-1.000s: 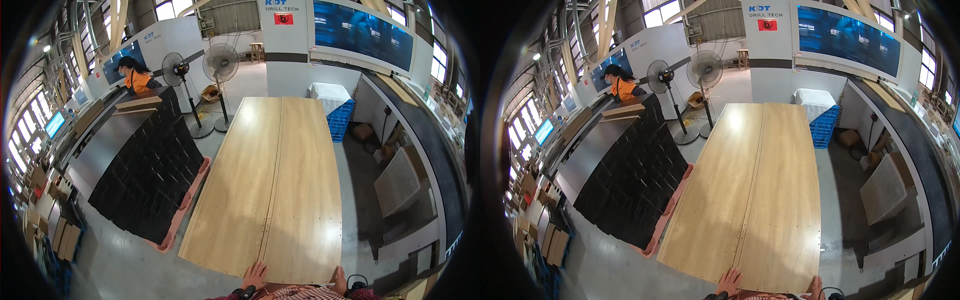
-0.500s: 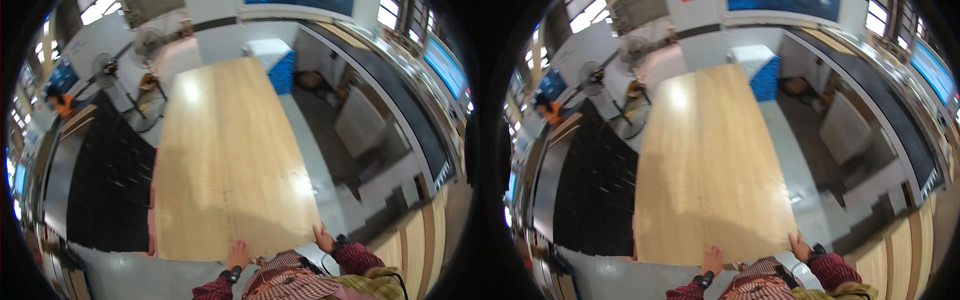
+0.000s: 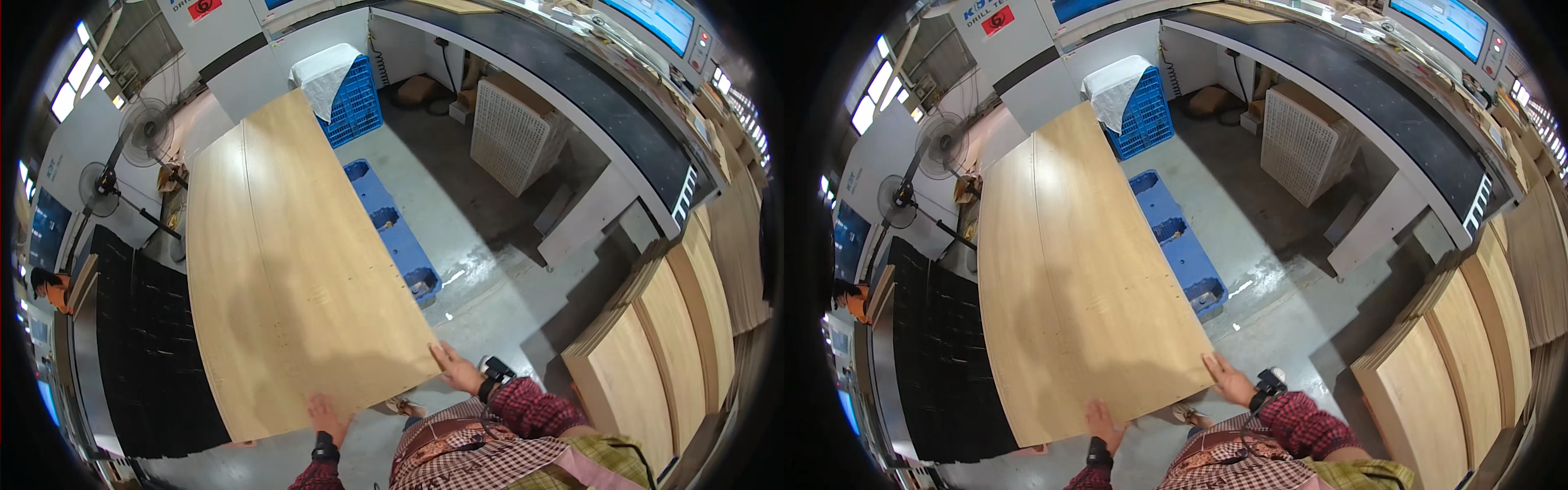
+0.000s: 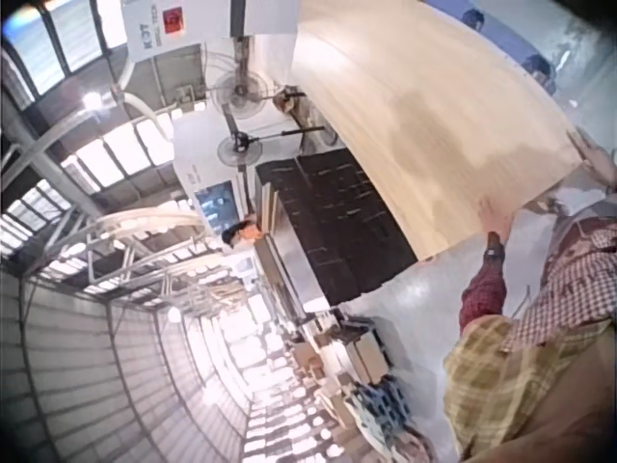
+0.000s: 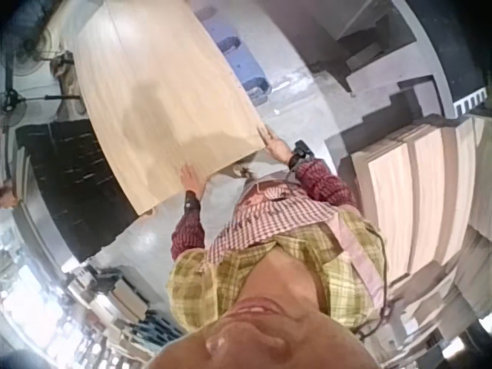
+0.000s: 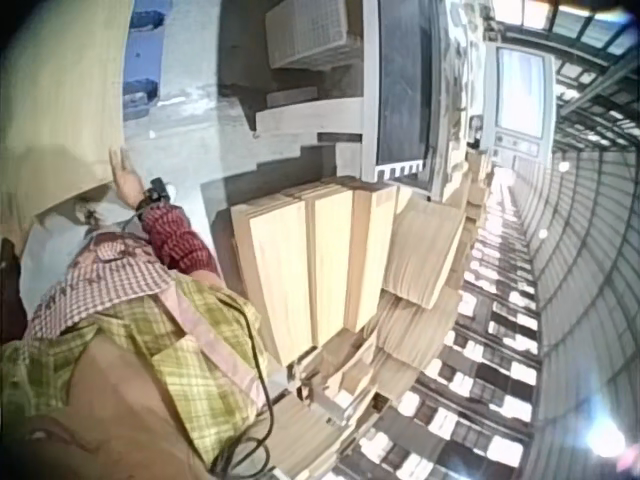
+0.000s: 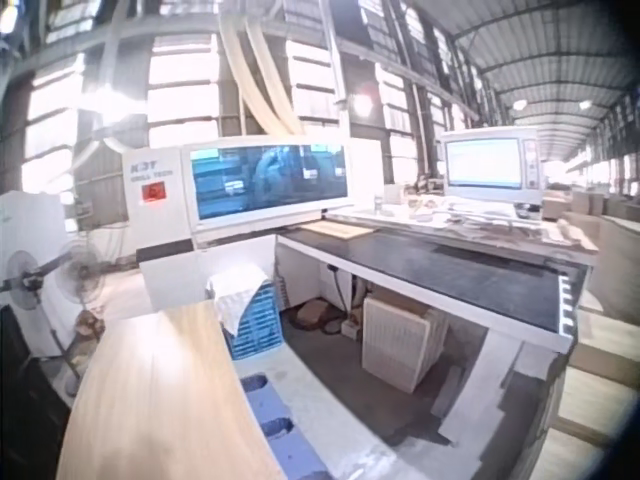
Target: Moving wooden boards from a stack to a processing machine and then to another stack in a factory setting.
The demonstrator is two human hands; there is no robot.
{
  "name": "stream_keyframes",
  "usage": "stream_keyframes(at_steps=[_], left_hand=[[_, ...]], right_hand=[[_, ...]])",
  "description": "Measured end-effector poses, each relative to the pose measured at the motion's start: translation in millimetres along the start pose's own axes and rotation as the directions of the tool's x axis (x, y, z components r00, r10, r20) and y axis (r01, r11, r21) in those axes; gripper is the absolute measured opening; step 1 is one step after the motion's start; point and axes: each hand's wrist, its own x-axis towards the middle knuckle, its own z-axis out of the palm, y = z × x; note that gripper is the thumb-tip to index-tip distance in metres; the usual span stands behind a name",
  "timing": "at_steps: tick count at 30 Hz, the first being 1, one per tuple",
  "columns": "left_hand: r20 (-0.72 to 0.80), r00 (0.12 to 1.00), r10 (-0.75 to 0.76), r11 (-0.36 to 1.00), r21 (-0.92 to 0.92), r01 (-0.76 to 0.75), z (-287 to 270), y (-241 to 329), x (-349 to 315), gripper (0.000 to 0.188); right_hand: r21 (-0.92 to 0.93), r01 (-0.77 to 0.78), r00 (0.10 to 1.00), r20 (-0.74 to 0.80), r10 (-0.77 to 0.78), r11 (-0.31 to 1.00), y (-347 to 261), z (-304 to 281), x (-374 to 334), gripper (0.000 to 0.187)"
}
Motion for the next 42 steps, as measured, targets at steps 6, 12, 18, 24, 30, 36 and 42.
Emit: stream_keyframes(at_steps=[6, 12, 18, 24, 30, 36, 42], left_hand=[[-0.192, 0.680, -0.708, 0.434, -0.878, 0.204, 152.0, 24.8, -28.9, 0.080], [0.394, 0.851, -0.349, -0.726, -0.687, 0.020, 86.2, 221.2, 38.5, 0.049], [-0.169, 0.884, -0.435, 0.674, -0.712, 0.196, 100.8, 217.8, 64.5, 0.032], [0.009, 0.863, -0.506, 0.596, -0.720, 0.357, 25.7, 261.8, 65.4, 0.028], [0.129, 0.823, -0.553, 0.492, -0.746, 0.448, 26.6, 251.9, 73.7, 0.041], [0.127, 0.694, -0.709, 0.538, -0.539, 0.648, 7.7, 250.7, 103.7, 0.049], [-0.246, 0.419, -0.874, 0.444, -0.055, 0.894, -12.5, 231.9, 195.7, 0.056]], right_hand=[[0.285, -0.071, 0.991, 0.133, 0.034, 0.956, 68.7, -32.5, -56.5, 0.068], [0.316, -0.264, 0.963, 0.029, 0.269, 0.911, 183.7, -99.2, -84.3, 0.057], [0.364, -0.437, 0.885, 0.008, 0.466, 0.822, 228.3, -126.3, -83.4, 0.041], [0.706, -0.582, 0.801, 0.409, 0.438, 0.404, 281.3, -124.9, -48.4, 0.031], [0.643, -0.648, 0.759, 0.501, 0.415, 0.409, 310.7, -158.5, 51.8, 0.027], [0.619, -0.595, 0.804, 0.468, 0.368, 0.512, 349.5, -178.4, 131.2, 0.025], [0.435, -0.638, 0.743, 0.566, 0.358, 0.635, 395.0, -211.3, 199.0, 0.026]])
